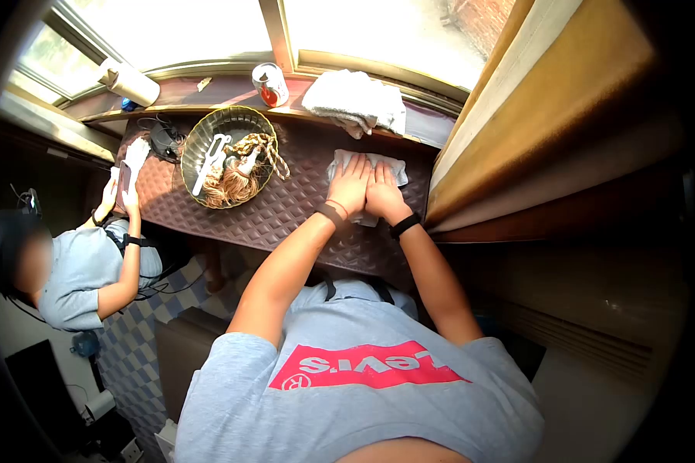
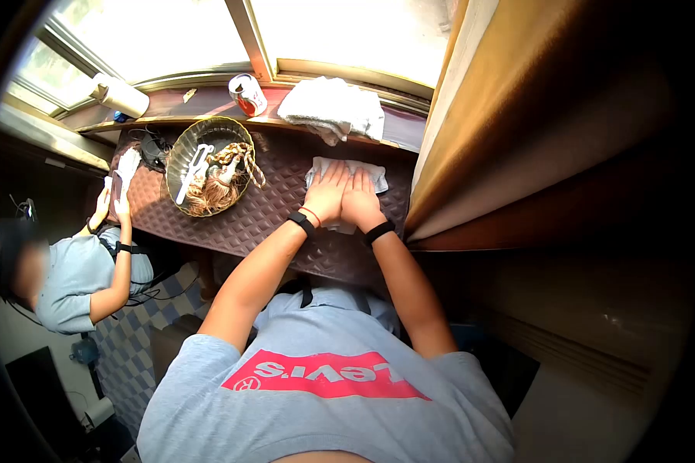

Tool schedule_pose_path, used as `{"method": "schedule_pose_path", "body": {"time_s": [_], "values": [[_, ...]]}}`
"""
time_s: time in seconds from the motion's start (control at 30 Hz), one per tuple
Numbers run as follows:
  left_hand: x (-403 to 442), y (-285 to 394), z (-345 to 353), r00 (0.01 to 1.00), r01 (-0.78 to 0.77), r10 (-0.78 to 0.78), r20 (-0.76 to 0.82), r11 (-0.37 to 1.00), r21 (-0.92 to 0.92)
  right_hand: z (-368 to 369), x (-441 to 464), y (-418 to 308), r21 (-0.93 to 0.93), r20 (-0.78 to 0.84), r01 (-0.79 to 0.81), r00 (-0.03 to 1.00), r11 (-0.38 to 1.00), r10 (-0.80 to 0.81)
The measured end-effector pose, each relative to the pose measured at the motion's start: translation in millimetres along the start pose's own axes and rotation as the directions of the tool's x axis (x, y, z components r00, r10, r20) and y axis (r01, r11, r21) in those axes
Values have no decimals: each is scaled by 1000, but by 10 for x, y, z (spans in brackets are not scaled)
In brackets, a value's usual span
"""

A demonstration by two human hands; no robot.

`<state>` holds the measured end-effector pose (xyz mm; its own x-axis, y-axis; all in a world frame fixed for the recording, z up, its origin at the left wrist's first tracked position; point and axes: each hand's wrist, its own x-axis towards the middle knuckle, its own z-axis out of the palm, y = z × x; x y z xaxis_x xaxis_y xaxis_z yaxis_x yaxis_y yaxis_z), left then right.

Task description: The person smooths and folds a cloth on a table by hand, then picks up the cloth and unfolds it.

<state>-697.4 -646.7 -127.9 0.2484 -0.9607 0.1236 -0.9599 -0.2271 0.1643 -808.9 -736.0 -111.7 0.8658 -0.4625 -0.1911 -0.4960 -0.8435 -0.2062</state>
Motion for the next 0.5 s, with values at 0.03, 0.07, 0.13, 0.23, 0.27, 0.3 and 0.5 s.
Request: {"method": "schedule_pose_path", "body": {"time_s": [0.03, 0.07, 0.13, 0.23, 0.27, 0.3, 0.5], "values": [[82, -15, 14, 1000, 16, -16, -19, 1000, -1, -30, 53, 36, 9, 10, 9, 1000, 1000, -9], [124, -9, 51, 999, 34, -34, -31, 999, -8, 73, 148, 130, -13, -46, 40, 998, 999, -40], [175, -3, 129, 995, 52, -54, -83, 998, -23, 33, 166, 142, -25, -74, 55, 996, 998, -57], [187, 43, 78, 988, 89, -95, -126, 995, -49, 57, 134, 152, 36, -160, 78, 984, 996, -72], [186, 66, 31, 985, 99, -104, -138, 994, -48, 52, 142, 159, 50, -202, 89, 976, 995, -77], [180, 83, 24, 983, 105, -111, -148, 993, -49, 49, 142, 165, 47, -215, 100, 973, 994, -88], [172, 176, 88, 971, 152, -166, -173, 984, -92, 125, -30, 194, 4, -230, 80, 970, 997, -77]]}}
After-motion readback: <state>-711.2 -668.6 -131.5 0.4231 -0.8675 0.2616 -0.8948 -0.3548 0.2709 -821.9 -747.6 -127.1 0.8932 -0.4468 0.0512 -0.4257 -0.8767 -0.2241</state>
